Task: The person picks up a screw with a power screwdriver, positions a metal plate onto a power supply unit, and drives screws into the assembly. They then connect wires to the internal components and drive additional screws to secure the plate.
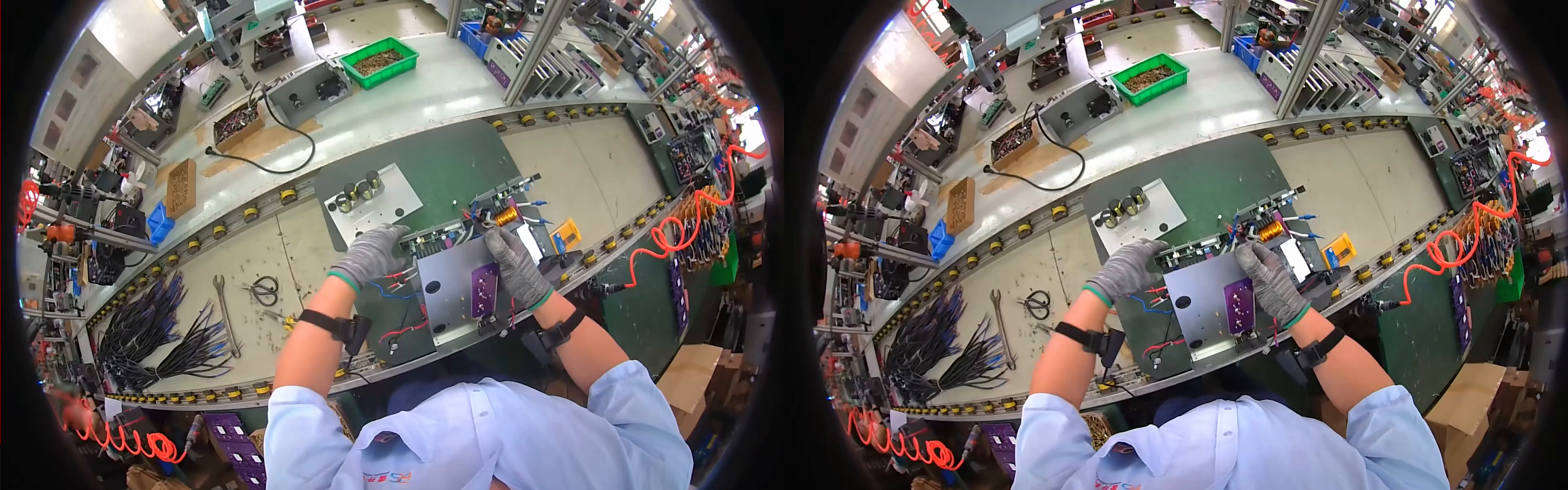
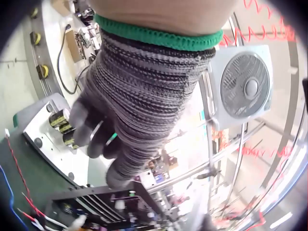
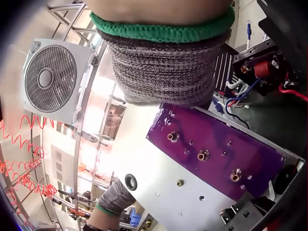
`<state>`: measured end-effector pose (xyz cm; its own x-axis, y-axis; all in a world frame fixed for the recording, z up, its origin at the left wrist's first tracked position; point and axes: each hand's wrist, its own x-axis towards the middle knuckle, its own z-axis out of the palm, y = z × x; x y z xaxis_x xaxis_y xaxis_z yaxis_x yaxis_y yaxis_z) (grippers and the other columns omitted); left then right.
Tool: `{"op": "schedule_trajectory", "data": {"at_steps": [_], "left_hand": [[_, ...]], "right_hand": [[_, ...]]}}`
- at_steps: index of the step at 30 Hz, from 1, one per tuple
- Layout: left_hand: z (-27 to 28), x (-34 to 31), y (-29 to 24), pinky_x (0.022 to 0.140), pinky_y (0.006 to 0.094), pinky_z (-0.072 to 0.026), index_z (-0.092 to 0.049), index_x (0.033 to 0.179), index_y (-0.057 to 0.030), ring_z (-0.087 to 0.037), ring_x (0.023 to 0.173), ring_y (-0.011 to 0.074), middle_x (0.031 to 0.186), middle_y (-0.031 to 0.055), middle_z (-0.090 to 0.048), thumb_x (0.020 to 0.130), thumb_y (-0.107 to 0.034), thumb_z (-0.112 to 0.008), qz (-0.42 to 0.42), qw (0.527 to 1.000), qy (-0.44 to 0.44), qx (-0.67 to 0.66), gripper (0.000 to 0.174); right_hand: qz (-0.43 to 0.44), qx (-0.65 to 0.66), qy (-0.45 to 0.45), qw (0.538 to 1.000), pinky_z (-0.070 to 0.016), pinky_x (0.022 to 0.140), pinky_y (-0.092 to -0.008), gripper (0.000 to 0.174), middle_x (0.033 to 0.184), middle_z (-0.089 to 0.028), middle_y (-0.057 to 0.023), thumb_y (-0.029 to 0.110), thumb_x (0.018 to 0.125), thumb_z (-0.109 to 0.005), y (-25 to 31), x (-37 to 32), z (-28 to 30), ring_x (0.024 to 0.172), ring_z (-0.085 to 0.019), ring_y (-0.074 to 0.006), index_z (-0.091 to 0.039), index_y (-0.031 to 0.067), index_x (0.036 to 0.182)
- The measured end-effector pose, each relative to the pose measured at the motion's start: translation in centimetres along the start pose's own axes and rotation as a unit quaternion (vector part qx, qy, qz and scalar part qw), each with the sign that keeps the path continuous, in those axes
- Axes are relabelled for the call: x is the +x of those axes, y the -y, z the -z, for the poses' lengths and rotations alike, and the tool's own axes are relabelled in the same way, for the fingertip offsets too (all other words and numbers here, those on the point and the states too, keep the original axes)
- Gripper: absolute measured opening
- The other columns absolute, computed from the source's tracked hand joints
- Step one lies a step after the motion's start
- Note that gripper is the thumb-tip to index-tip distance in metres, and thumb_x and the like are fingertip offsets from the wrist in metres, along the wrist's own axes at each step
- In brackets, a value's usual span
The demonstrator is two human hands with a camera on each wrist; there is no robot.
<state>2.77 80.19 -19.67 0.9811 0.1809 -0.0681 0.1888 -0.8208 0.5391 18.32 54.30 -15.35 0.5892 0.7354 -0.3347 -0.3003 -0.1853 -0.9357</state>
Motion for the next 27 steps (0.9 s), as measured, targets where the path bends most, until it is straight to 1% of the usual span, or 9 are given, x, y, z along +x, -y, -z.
{"op": "schedule_trajectory", "data": {"at_steps": [4,6,10,12,14,18,20,23,27], "left_hand": [[-4.2,2.6,2.3,0.086,0.0413,-0.0564,-0.067,0.122,-0.0012,-0.070,0.093,0.0361,0.099,0.0211,-0.071,0.083,-0.010,-0.075,0.021,0.998,0.051,0.003,0.042],[-7.8,3.4,5.2,0.074,0.0397,-0.0543,-0.069,0.118,-0.0030,-0.067,0.082,0.0300,0.090,0.0147,-0.070,0.084,-0.004,-0.072,0.060,0.988,0.028,-0.136,0.035],[-3.9,0.2,2.4,0.065,0.0365,-0.0501,-0.069,0.114,-0.0020,-0.061,0.074,0.0195,0.083,0.0063,-0.067,0.088,-0.004,-0.070,-0.010,1.000,-0.027,0.003,0.026],[-5.9,-1.6,4.6,0.068,0.0318,-0.0527,-0.068,0.119,-0.0003,-0.062,0.081,0.0136,0.090,0.0045,-0.069,0.090,-0.001,-0.069,0.135,0.975,-0.015,-0.177,0.030],[-5.9,-2.4,6.4,0.074,0.0300,-0.0554,-0.065,0.127,0.0008,-0.064,0.085,0.0134,0.100,0.0080,-0.072,0.088,-0.003,-0.073,0.084,0.993,-0.016,-0.084,0.039],[0.5,-3.1,5.0,0.099,0.0300,-0.0527,-0.060,0.136,0.0016,-0.064,0.111,0.0144,0.120,0.0107,-0.071,0.087,-0.010,-0.079,0.179,0.935,0.094,-0.292,0.054],[2.0,-2.5,3.6,0.099,0.0323,-0.0524,-0.061,0.136,-0.0003,-0.065,0.114,0.0179,0.121,0.0136,-0.071,0.091,-0.019,-0.076,0.145,0.925,0.001,-0.350,0.051],[2.9,0.3,-0.3,0.101,0.0343,-0.0514,-0.063,0.133,-0.0003,-0.066,0.114,0.0213,0.121,0.0152,-0.072,0.093,-0.031,-0.074,0.127,0.962,0.029,-0.242,0.051],[-0.8,3.5,1.3,0.098,0.0353,-0.0524,-0.070,0.127,-0.0069,-0.069,0.103,0.0209,0.111,0.0127,-0.075,0.092,-0.045,-0.075,0.117,0.965,0.081,-0.221,0.052]], "right_hand": [[0.019,-0.031,-0.022,0.999,-0.0470,0.083,-0.0234,0.045,0.099,-0.058,0.0070,0.054,0.096,-0.068,-0.9,-0.2,0.7,0.091,-0.052,-0.0044,-0.065,0.0118,0.109],[0.022,-0.004,-0.011,1.000,-0.0469,0.083,-0.0228,0.043,0.097,-0.058,0.0072,0.053,0.097,-0.068,-1.1,-0.3,0.7,0.090,-0.052,-0.0045,-0.065,0.0122,0.108],[0.033,0.004,0.018,0.999,-0.0452,0.081,-0.0223,0.041,0.093,-0.054,0.0069,0.051,0.099,-0.065,0.0,0.0,-1.2,0.087,-0.049,-0.0047,-0.064,0.0099,0.107],[0.053,-0.086,0.062,0.993,-0.0456,0.083,-0.0227,0.043,0.094,-0.055,0.0050,0.050,0.100,-0.064,-0.2,0.8,-2.1,0.089,-0.050,-0.0051,-0.062,0.0077,0.108],[0.012,-0.043,0.075,0.996,-0.0464,0.086,-0.0243,0.046,0.096,-0.058,0.0023,0.049,0.100,-0.063,-1.6,3.0,-2.8,0.093,-0.052,-0.0062,-0.062,0.0042,0.110],[-0.003,-0.124,0.092,0.988,-0.0468,0.089,-0.0269,0.051,0.103,-0.063,-0.0005,0.051,0.099,-0.064,-2.3,4.6,-2.4,0.096,-0.053,-0.0077,-0.064,0.0028,0.115],[-0.034,-0.039,0.091,0.995,-0.0470,0.089,-0.0267,0.051,0.103,-0.064,-0.0001,0.052,0.099,-0.065,-2.0,4.4,-2.1,0.097,-0.054,-0.0079,-0.064,0.0038,0.116],[-0.003,-0.040,0.088,0.995,-0.0469,0.089,-0.0266,0.051,0.101,-0.063,0.0002,0.051,0.098,-0.066,-0.9,3.9,-2.6,0.095,-0.054,-0.0081,-0.064,0.0038,0.116],[-0.005,-0.015,0.096,0.995,-0.0488,0.087,-0.0275,0.049,0.101,-0.065,-0.0008,0.049,0.100,-0.065,-2.2,4.2,-2.3,0.093,-0.055,-0.0086,-0.063,0.0029,0.116]]}}
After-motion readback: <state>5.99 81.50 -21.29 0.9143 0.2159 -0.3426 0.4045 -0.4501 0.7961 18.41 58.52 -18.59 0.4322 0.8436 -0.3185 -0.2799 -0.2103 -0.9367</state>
